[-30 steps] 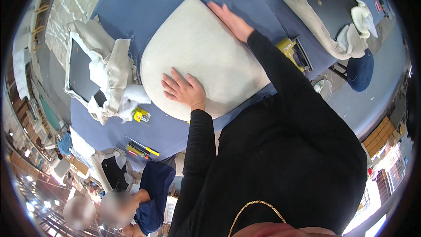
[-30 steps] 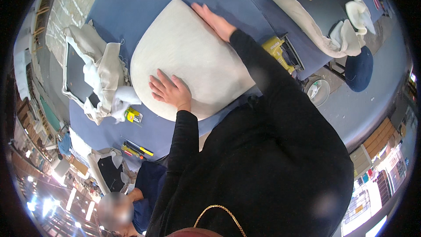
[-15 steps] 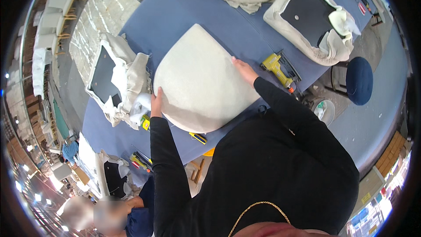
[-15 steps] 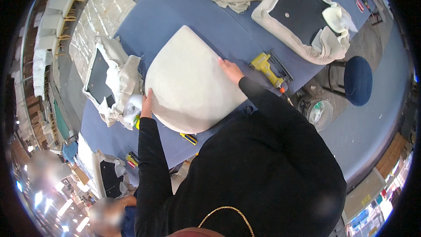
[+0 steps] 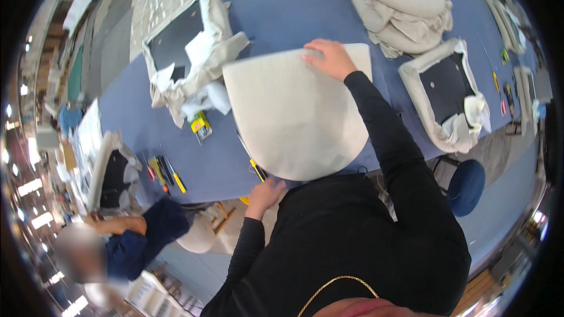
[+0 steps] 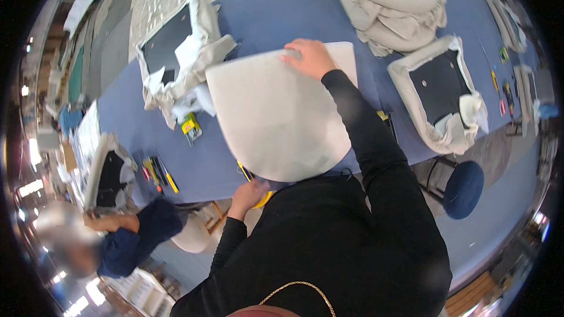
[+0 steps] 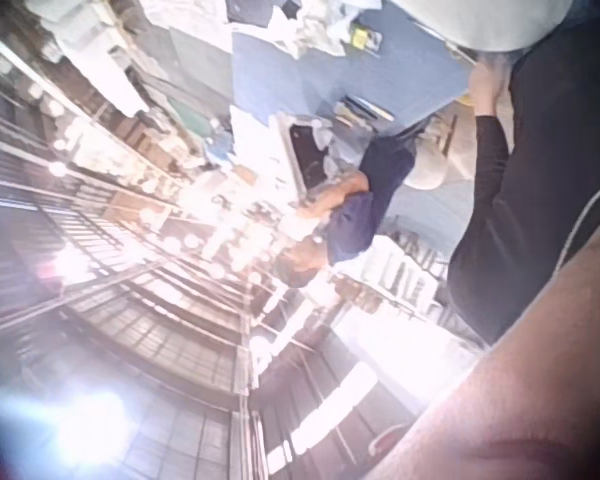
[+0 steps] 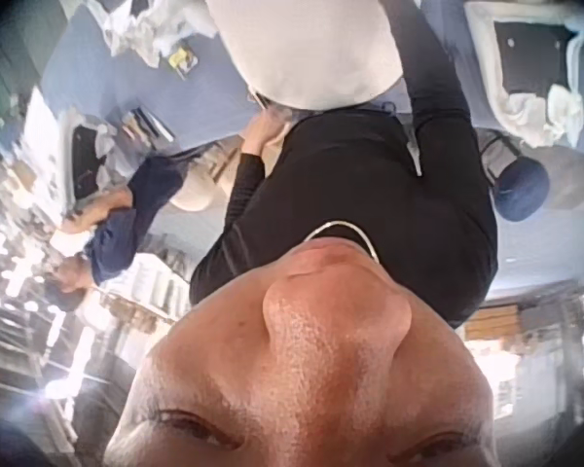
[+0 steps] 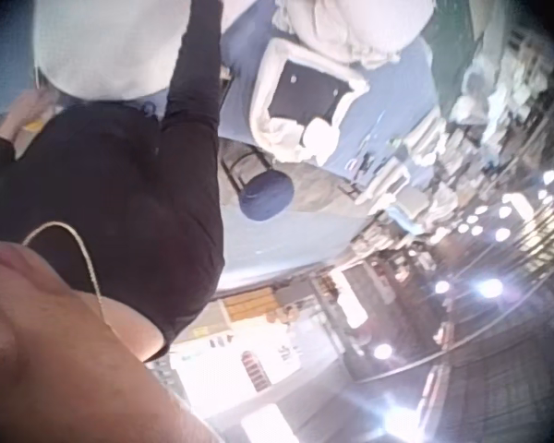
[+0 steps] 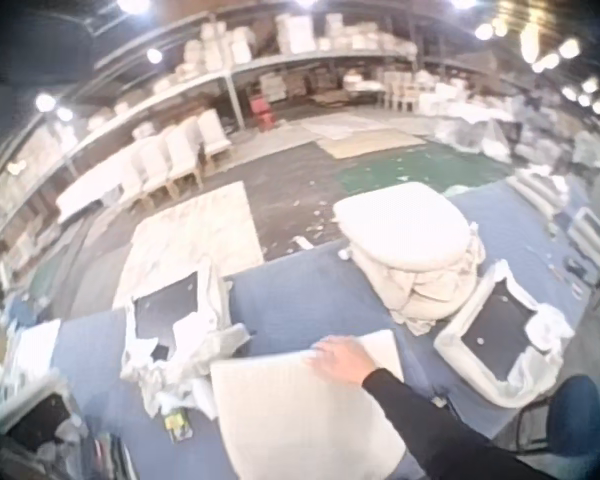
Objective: The person upholsters a chair cushion by wrapping it with fabric and securing it with a staple gun. They trim excess fabric with scissors and use a screwdriver to adjust the material. The person works on multiple cushions, flipping them to staple different sides.
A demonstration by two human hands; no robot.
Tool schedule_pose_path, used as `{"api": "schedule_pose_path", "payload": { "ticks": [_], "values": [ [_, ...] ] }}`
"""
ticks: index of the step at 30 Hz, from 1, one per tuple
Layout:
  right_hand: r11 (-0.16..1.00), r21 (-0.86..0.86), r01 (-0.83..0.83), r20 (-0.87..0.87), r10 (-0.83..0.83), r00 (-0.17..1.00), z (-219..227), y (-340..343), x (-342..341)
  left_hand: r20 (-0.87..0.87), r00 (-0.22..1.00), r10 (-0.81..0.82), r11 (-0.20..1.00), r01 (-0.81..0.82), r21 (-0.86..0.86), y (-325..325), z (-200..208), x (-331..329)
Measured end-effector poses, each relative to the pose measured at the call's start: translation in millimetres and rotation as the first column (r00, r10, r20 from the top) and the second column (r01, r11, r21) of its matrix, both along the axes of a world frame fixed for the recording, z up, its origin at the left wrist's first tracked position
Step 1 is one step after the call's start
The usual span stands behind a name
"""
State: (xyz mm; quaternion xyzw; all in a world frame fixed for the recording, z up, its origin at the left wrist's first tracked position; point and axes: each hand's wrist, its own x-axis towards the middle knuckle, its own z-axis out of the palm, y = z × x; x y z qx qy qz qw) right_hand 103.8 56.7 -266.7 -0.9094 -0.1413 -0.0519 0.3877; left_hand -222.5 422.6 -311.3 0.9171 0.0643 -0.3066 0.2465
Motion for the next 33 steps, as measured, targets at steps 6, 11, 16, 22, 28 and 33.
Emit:
{"api": "schedule_pose_path", "payload": {
  "ticks": [6, 11, 16, 22, 28, 33],
  "values": [
    [0.913, -0.380, 0.147, -0.030, -0.171, 0.985, -123, 78, -76, 0.266, 0.960, -0.094, 0.971, 0.147, -0.190, -75, 10, 78],
    [0.869, -0.474, 0.142, 0.099, -0.107, 0.989, -125, 103, -46, 0.767, 0.642, -0.021, 0.988, -0.107, 0.116, -100, -53, 256],
    [0.899, -0.436, 0.045, 0.002, -0.049, 0.999, -135, 115, 24, 0.542, 0.831, -0.124, 0.983, 0.027, 0.184, -102, -80, 348],
    [0.880, -0.457, 0.128, 0.054, -0.116, 0.992, -145, 129, 42, 0.650, 0.746, -0.143, 0.968, -0.030, 0.247, -101, -93, 355],
    [0.851, -0.509, 0.127, -0.009, -0.153, 0.988, -149, 130, 52, 0.610, 0.790, -0.066, 0.979, -0.068, 0.194, -100, -96, 367],
    [0.932, -0.350, 0.098, 0.008, -0.102, 0.995, -132, 73, 41, 0.627, 0.779, 0.005, 0.976, -0.142, 0.168, -52, -83, 348]
  ]
}}
